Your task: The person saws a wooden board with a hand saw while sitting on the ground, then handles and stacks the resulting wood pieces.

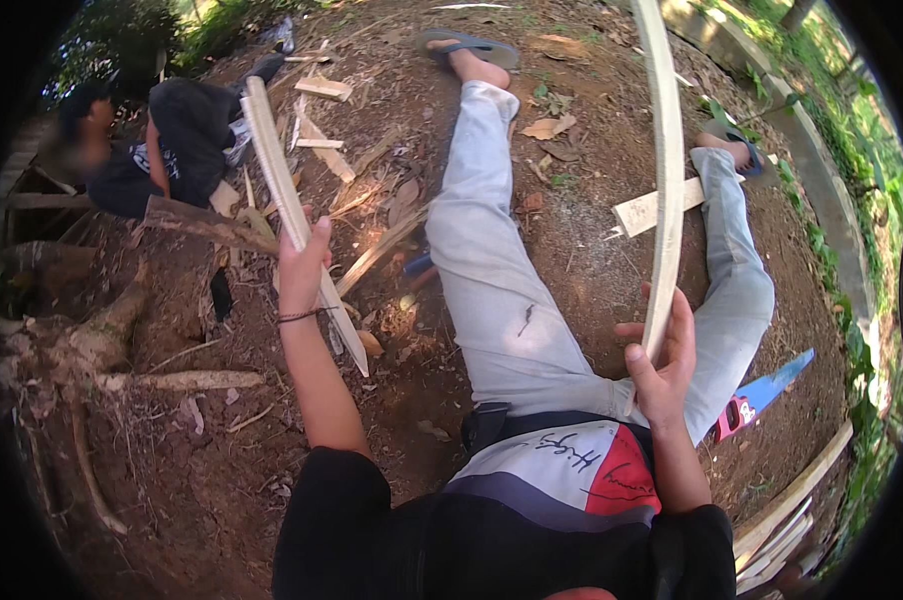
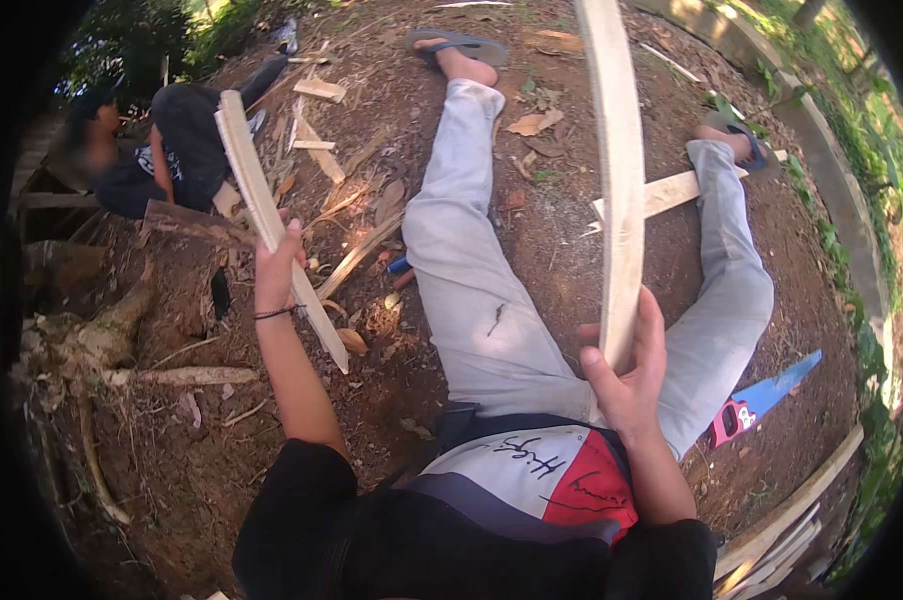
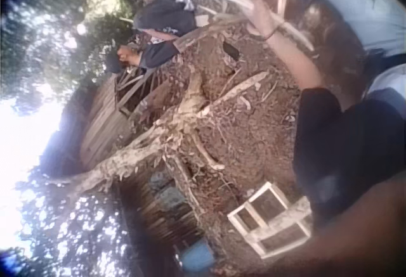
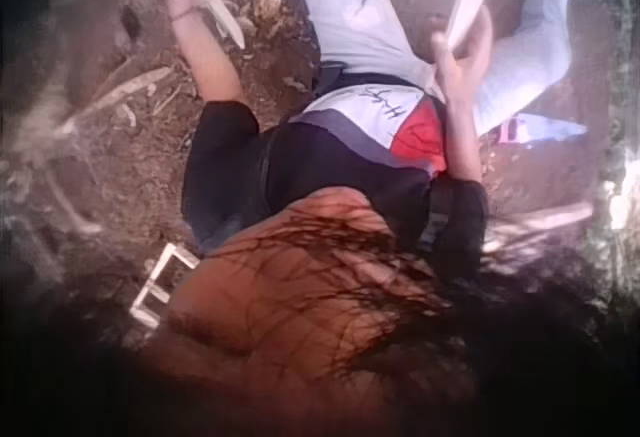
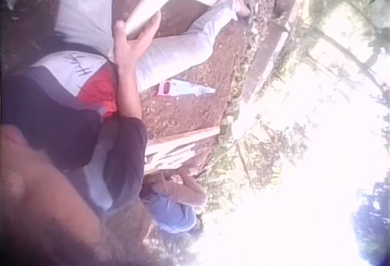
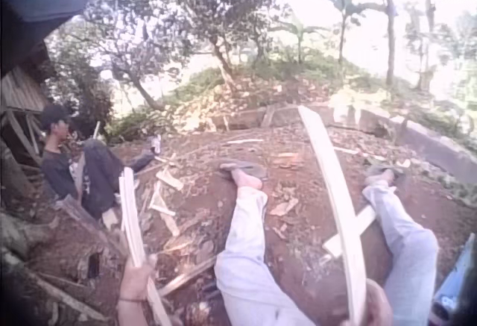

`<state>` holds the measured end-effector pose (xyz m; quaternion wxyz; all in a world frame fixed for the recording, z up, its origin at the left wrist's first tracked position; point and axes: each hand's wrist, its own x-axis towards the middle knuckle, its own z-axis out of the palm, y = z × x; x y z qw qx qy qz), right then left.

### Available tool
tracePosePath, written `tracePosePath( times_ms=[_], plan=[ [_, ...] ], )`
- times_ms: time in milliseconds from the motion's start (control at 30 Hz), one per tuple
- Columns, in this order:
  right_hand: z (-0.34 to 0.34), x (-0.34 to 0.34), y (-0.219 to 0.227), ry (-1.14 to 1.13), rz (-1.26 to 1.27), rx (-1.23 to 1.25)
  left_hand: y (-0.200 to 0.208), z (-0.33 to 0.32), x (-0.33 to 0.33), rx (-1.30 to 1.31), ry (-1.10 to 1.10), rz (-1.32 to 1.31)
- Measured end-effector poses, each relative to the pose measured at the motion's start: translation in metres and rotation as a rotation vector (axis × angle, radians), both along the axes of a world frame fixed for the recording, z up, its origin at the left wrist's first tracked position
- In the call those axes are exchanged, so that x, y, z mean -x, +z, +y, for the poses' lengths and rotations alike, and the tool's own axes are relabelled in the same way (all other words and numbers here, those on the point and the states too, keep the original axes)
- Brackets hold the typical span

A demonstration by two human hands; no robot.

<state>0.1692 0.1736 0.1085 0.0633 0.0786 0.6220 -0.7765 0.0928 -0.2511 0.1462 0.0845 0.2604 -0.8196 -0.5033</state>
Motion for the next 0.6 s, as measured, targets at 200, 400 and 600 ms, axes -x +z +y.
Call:
tracePosePath(
  times_ms=[200,400,600],
  plan=[
    [0.012,-0.015,-0.035,-0.063,-0.013,-0.190,-0.111,-0.069,-0.044,0.569,0.122,-0.591],
    [0.007,-0.026,-0.033,-0.065,-0.090,-0.211,-0.082,0.073,-0.019,0.629,-0.071,0.029],
    [-0.005,-0.034,-0.019,-0.214,-0.144,-0.097,-0.136,0.262,0.059,0.086,-0.535,-0.065]
  ],
)
